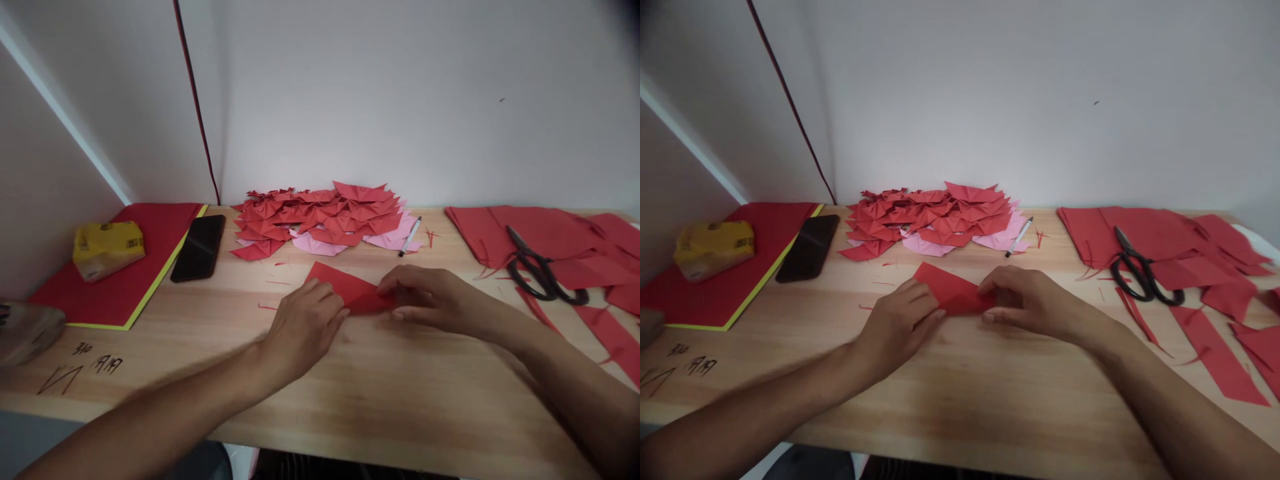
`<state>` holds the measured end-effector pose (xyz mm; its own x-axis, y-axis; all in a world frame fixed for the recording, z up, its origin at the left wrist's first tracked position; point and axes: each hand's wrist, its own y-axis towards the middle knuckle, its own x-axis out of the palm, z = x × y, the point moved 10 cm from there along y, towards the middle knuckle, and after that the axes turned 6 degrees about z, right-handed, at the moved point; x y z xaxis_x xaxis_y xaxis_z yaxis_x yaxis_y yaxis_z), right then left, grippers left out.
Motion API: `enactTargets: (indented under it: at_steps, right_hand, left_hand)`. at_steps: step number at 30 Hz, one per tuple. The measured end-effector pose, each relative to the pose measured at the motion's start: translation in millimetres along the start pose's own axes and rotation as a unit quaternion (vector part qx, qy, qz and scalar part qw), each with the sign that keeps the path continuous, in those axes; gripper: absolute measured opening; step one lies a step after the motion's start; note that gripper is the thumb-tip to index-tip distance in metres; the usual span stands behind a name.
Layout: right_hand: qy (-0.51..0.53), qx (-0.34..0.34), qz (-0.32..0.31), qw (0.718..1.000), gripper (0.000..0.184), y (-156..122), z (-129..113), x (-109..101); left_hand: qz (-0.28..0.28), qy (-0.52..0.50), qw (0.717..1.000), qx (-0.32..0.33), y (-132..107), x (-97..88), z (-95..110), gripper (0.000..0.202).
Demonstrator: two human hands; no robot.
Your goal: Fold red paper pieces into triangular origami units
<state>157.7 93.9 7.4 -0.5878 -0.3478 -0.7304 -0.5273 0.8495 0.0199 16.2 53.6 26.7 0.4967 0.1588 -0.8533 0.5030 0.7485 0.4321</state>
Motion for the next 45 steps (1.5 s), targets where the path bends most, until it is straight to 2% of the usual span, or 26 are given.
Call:
enactTargets:
  at_steps: [3,6,9,11,15,23,30,35,38,42,45]
  right_hand:
    - [-0.047,-0.024,0.036,0.998,0.022,3.4,-2.7,1.6]
    - [-0.071,-0.029,0.072,0.995,0.022,5.7,-2.7,4.1]
    - [-0.090,-0.029,0.107,0.990,0.021,6.0,-1.9,4.8]
    - [-0.106,-0.024,0.120,0.987,0.020,5.8,-0.4,5.7]
    - [-0.132,-0.014,0.124,0.983,0.022,6.0,2.2,8.7]
    - [-0.155,-0.008,0.147,0.977,0.025,6.7,1.1,6.3]
    - [-0.181,-0.010,0.162,0.970,0.030,5.6,-4.2,4.0]
    - [-0.220,-0.022,0.164,0.962,0.031,4.3,-9.0,5.2]
    - [-0.214,-0.019,0.157,0.964,0.031,4.2,-8.6,5.1]
    - [-0.157,-0.004,0.104,0.982,0.028,4.3,-2.6,7.6]
    - [-0.149,-0.007,0.081,0.986,0.025,2.9,-0.7,7.4]
  left_hand:
    - [-0.015,-0.018,0.999,-0.043,2.0,3.1,-12.7,0.023]
    - [-0.017,-0.046,0.994,-0.094,0.5,3.6,-24.1,0.011]
    - [-0.008,-0.078,0.990,-0.116,-2.2,2.0,-27.8,0.043]
    - [-0.012,-0.077,0.991,-0.104,-3.6,2.3,-25.0,0.050]
    - [-0.052,-0.027,0.997,-0.049,-7.3,9.0,-15.2,0.037]
    - [-0.062,0.014,0.997,-0.049,-8.9,9.0,-18.2,0.026]
    - [-0.081,0.055,0.994,-0.040,-13.3,9.4,-13.2,0.027]
    - [-0.150,0.075,0.984,-0.052,-16.5,15.8,-10.9,0.031]
    - [-0.153,0.079,0.983,-0.059,-18.4,16.8,-10.3,0.032]
    - [-0.139,0.084,0.985,-0.061,-20.8,16.8,-8.9,0.035]
    - [-0.124,0.096,0.986,-0.051,-20.4,14.7,-7.2,0.035]
